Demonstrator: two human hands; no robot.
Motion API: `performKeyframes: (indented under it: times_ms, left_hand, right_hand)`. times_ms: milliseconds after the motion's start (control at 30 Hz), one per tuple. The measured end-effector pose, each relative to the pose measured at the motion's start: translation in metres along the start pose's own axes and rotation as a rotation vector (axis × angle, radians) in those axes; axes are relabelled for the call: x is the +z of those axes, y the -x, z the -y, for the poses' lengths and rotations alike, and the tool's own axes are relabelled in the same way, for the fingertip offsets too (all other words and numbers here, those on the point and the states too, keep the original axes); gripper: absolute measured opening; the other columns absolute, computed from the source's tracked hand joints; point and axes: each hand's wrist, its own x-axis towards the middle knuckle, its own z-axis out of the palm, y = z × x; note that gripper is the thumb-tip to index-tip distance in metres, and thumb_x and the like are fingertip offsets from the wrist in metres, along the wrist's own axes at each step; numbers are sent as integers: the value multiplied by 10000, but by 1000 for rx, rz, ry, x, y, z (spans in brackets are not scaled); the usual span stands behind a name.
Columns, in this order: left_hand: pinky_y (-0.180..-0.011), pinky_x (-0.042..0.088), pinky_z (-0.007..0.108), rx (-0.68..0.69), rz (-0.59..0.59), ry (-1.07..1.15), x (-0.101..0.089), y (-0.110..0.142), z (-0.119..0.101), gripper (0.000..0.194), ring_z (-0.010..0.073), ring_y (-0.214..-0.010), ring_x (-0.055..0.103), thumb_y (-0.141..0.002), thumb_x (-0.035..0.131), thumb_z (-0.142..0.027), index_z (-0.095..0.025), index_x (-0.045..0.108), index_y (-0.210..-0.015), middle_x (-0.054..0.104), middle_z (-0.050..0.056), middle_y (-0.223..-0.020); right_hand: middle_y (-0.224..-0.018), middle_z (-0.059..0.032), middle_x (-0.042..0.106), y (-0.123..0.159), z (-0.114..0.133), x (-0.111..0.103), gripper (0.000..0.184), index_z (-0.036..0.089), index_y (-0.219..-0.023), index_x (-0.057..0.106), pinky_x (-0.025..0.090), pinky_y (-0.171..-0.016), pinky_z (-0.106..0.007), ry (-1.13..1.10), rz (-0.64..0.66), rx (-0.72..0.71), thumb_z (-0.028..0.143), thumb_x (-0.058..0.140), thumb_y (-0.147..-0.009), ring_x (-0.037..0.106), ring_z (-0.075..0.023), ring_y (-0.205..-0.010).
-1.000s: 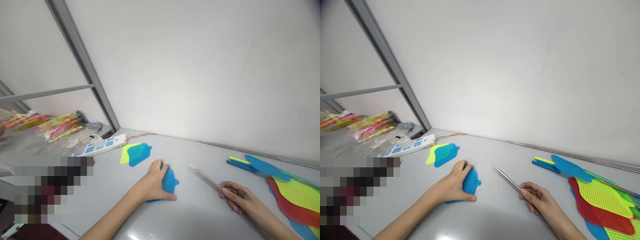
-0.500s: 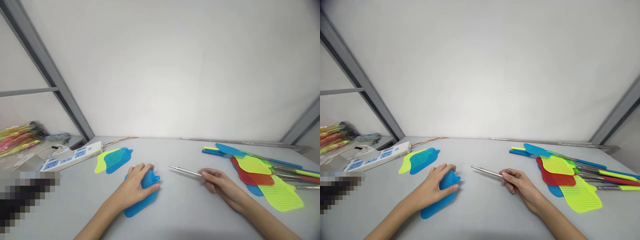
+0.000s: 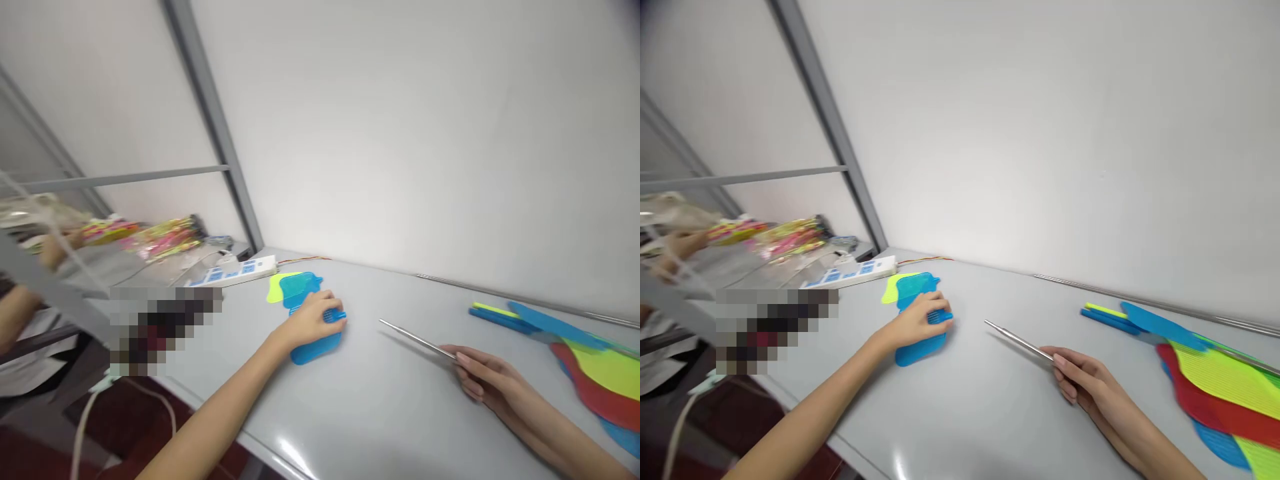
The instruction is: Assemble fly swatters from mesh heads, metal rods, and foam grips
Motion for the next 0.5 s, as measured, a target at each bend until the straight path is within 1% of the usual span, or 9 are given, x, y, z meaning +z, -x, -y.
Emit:
performKeyframes:
  times_ms: [67, 200, 300, 400, 500]
  left_hand:
    - [-881, 306, 328, 10, 20, 7, -2, 2, 2, 203, 175, -932, 484, -818, 491, -396, -222, 576, -879, 517, 7, -939]
    - [-932, 257, 362, 23, 55, 26, 2, 3, -2, 219, 164, -926, 508, -837, 479, -399, -215, 595, -863, 536, 5, -934]
    - [-928, 260, 359, 48, 81, 42, 8, 1, -9, 227, 168, -937, 506, -836, 485, -407, -213, 595, -877, 543, 13, -951]
    - [-905, 278, 339, 72, 107, 53, 12, -5, -15, 244, 167, -938, 502, -838, 478, -419, -213, 597, -891, 543, 17, -957]
    - [-901, 278, 334, 84, 122, 55, 13, -11, -17, 264, 167, -936, 501, -846, 463, -427, -209, 597, -912, 540, 21, -960]
  right_hand:
    - [-583, 37, 354, -8, -6, -1, 376, 181, -1113, 595, 324, -572, -235, 16, 18, 27, 409, 535, -821, 305, -112, -566]
    - [-580, 34, 357, -21, -14, -2, 399, 200, -1119, 601, 336, -597, -249, 44, 30, 25, 437, 542, -804, 305, -122, -581]
    - [-560, 35, 345, -24, -14, -3, 427, 187, -1079, 633, 337, -581, -259, 64, 8, 13, 466, 576, -761, 299, -126, -565]
    - [-528, 37, 333, -23, -11, -5, 482, 167, -1036, 664, 346, -572, -273, 104, -13, 55, 504, 623, -693, 307, -127, -543]
    - [-503, 42, 315, -25, -11, -8, 498, 148, -999, 686, 351, -571, -280, 134, -6, 70, 518, 637, -670, 305, -119, -521]
